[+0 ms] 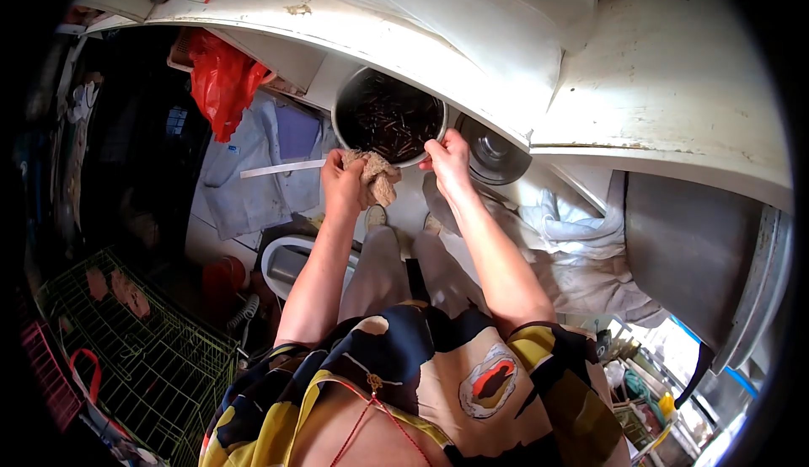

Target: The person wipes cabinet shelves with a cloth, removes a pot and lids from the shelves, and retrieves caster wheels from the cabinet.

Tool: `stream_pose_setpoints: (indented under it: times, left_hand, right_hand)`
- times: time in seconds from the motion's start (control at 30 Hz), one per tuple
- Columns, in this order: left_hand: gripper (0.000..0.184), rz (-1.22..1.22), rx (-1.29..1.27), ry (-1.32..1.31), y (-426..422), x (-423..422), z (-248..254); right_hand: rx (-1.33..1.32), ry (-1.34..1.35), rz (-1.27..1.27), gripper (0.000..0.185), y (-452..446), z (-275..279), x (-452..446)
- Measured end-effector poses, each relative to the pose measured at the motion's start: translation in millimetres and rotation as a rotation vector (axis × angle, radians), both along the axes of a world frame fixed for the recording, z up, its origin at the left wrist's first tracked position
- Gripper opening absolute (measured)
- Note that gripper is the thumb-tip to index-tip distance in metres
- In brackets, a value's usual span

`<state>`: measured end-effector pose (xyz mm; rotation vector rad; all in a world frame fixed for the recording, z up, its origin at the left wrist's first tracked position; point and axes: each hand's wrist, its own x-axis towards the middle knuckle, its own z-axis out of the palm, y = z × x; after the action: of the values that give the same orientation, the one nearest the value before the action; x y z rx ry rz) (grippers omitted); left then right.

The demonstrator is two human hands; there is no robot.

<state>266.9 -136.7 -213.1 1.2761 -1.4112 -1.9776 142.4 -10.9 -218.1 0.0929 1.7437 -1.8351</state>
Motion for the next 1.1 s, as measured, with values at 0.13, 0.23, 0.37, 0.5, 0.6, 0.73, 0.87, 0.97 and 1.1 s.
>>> stream_pose_setpoints:
  times: [0.13, 0.23, 0.37, 0.5, 0.6, 0.73, 0.87, 0.97, 1.1]
  left_hand:
    - [0.014, 0.029, 0.072, 0.082, 9, 11, 10]
    - [0.016, 0.029, 0.073, 0.080, 11, 17, 10]
    - [0.016, 0.061, 0.084, 0.090, 14, 22, 4]
    - [0.016, 0.056, 0.107, 0.076, 15, 25, 2]
    - [0.016, 0.053, 0.100, 0.075, 15, 29, -2]
    - [0.016, 0.037, 0.102, 0.077, 14, 30, -1]
    - [0.016, 0.006, 0.084, 0.079, 13, 32, -4]
    - [0.016, 0.011, 0.105, 0.107, 13, 32, -3]
    - [0.016, -0.008, 0.099, 0.091, 11, 32, 0]
  right_hand:
    - [-0.041, 0.047, 0.007, 0.004, 3, -2, 8]
    - [-0.033, 0.056, 0.013, 0.005, 5, 0, 15]
    - [-0.008, 0.091, 0.017, 0.006, 5, 0, 22]
    - [-0.004, 0.102, 0.017, 0.007, 6, -3, 24]
    - [0.011, 0.101, 0.010, 0.007, 5, 0, 27]
    - [0.010, 0.122, 0.021, 0.007, 4, 1, 28]
    - [0.001, 0.113, 0.016, 0.008, 5, 2, 28]
    - [-0.007, 0.117, 0.008, 0.008, 4, 2, 29]
    - [0.024, 0.134, 0.015, 0.008, 3, 3, 29]
